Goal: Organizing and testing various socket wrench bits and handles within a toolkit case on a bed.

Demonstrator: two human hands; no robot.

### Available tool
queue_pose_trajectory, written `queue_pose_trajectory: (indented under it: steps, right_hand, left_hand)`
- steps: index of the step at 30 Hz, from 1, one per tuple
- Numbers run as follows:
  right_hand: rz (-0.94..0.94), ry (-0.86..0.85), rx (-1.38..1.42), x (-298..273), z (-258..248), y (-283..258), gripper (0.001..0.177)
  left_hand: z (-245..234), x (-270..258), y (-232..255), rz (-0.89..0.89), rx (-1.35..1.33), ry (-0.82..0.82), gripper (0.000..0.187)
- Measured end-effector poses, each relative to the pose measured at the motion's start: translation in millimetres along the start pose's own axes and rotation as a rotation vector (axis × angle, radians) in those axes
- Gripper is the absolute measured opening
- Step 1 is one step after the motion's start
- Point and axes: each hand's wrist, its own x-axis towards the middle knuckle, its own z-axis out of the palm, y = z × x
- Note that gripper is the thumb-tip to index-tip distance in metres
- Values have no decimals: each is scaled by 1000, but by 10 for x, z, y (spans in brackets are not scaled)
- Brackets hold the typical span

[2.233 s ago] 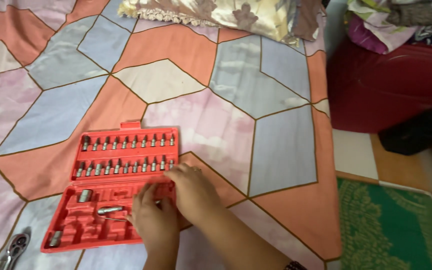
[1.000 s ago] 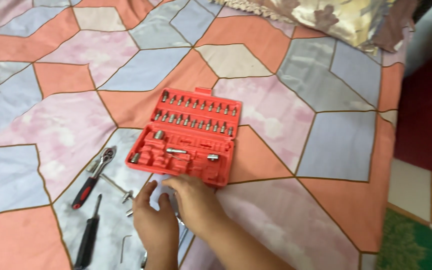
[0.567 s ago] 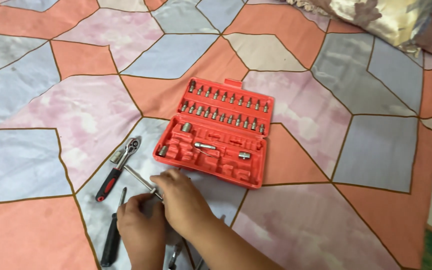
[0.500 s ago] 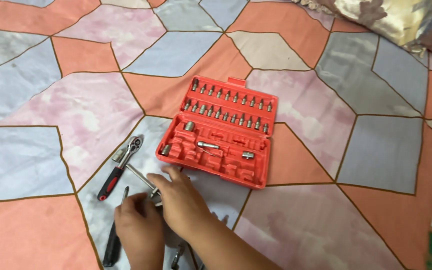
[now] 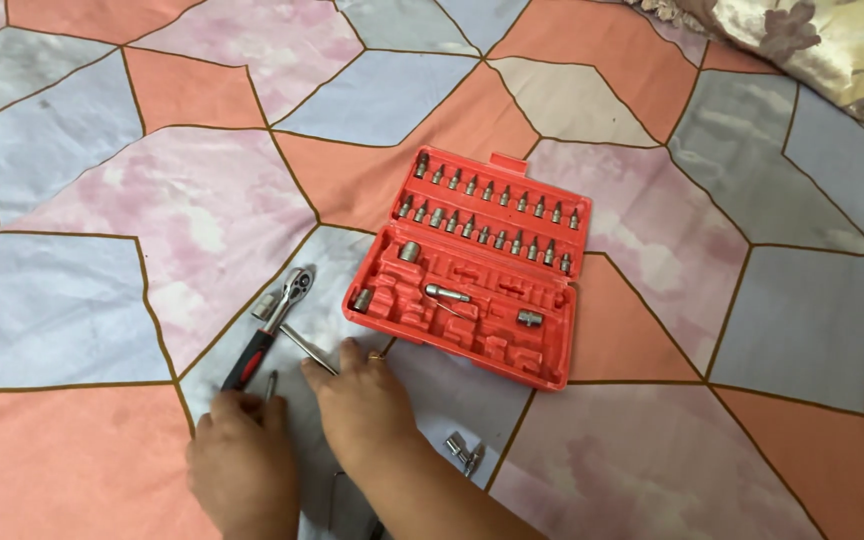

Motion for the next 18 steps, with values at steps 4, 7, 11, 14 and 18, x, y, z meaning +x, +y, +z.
queue_pose_trajectory:
  steps: [4,7,11,14,18]
  right_hand:
    - [59,-132,48,9,-259,-51,52]
    - [54,-116,54,5,-245,-36,49]
    - [56,-114,168,-44,-437,13,55]
    - [59,-62,389,-50,-671,76,43]
    - [184,-8,881,-80,-1046,184,31]
  left_hand:
    - [232,34,-193,139,120,28,27]
    - [188,124,-202,27,65,-32,28]
    - [-112,259,42,-405,-653,-254,27]
    - [-291,280,325,-574,-1150,-348,23]
    - [-306,223,768,-558,-1219,-352,27]
